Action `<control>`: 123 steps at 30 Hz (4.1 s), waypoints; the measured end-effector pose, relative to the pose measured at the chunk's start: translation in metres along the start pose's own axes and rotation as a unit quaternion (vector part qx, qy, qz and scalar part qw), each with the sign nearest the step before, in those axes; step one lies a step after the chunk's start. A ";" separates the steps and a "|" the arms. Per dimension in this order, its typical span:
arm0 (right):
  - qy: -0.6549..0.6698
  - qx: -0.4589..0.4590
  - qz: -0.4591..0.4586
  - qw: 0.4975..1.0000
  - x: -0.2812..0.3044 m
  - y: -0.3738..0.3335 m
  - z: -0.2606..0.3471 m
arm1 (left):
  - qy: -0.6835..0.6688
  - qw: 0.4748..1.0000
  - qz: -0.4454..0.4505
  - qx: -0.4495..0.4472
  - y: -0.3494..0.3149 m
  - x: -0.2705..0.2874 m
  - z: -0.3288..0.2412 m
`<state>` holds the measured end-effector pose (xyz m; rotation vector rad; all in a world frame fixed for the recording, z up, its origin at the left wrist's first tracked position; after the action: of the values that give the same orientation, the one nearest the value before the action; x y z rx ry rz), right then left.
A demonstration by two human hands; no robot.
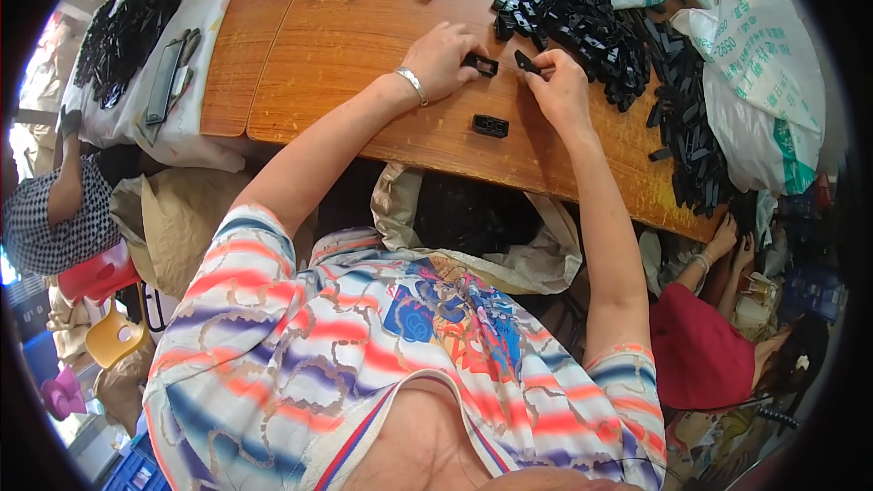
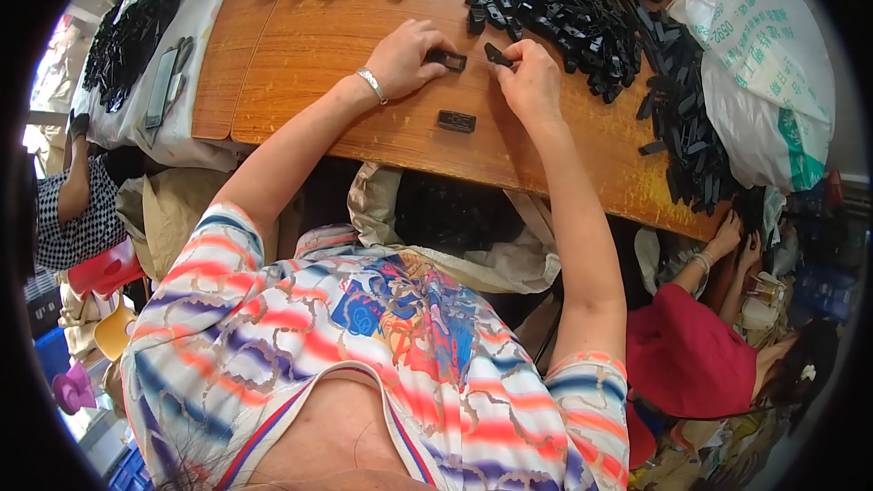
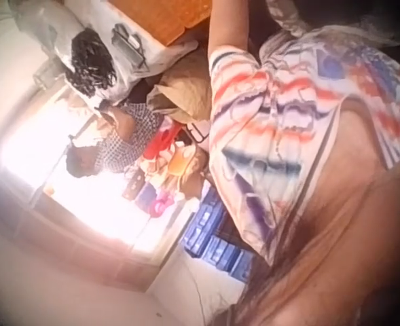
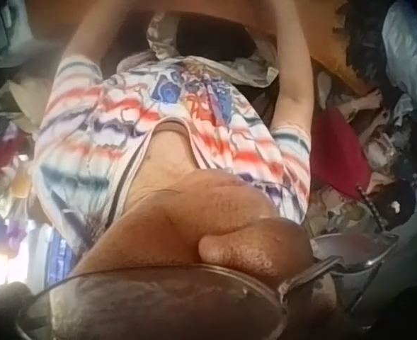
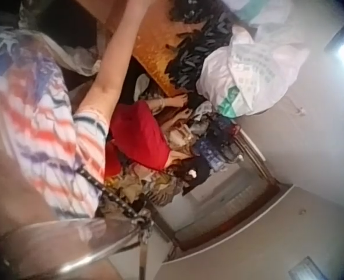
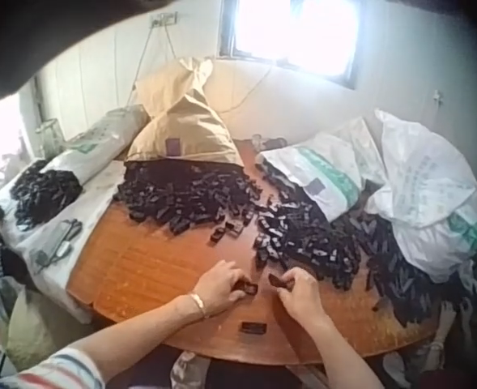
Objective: Inspecting and sorting small black plastic components on a workbench in a workshop environment.
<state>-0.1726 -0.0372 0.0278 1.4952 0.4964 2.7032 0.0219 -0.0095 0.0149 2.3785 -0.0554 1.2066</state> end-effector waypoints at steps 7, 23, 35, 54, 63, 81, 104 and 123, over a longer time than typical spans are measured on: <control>0.246 0.024 0.023 0.969 0.001 -0.026 0.030 | -0.042 0.998 -0.030 -0.022 -0.013 0.002 -0.001; 0.136 0.252 -0.065 0.956 -0.006 -0.038 0.048 | -0.062 0.998 0.007 -0.015 -0.009 -0.004 0.006; 0.024 0.221 -0.202 0.954 0.046 -0.051 0.051 | -0.049 0.998 0.028 -0.006 -0.014 0.004 -0.001; -0.142 0.044 -0.017 0.989 -0.027 0.061 0.017 | 0.073 0.982 -0.077 -0.157 0.066 -0.002 -0.002; 0.016 0.012 -0.020 1.000 -0.014 0.040 0.011 | -0.293 0.947 -0.114 0.067 0.067 -0.001 0.033; 0.124 0.024 -0.056 0.990 0.005 0.014 0.012 | -0.338 0.932 -0.025 0.126 0.040 -0.006 0.024; 0.131 0.132 -0.014 0.982 -0.007 -0.015 0.030 | -0.040 0.997 -0.036 -0.063 0.002 -0.007 -0.001; -0.049 0.271 -0.056 0.960 -0.011 -0.041 0.045 | -0.018 0.999 -0.008 -0.026 0.002 -0.009 0.000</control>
<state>-0.1351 0.0115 0.0291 1.6208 1.3553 2.5036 0.0154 -0.0130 0.0086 2.3513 -0.0789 1.1427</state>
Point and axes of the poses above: each hand's wrist, its own y-axis towards the middle knuckle, its own x-axis out of the back of the hand, z = x × y, the point moved 5 cm from there along y, towards the middle knuckle, and after that the axes turned 5 degrees about -z, right-handed, at the moved point
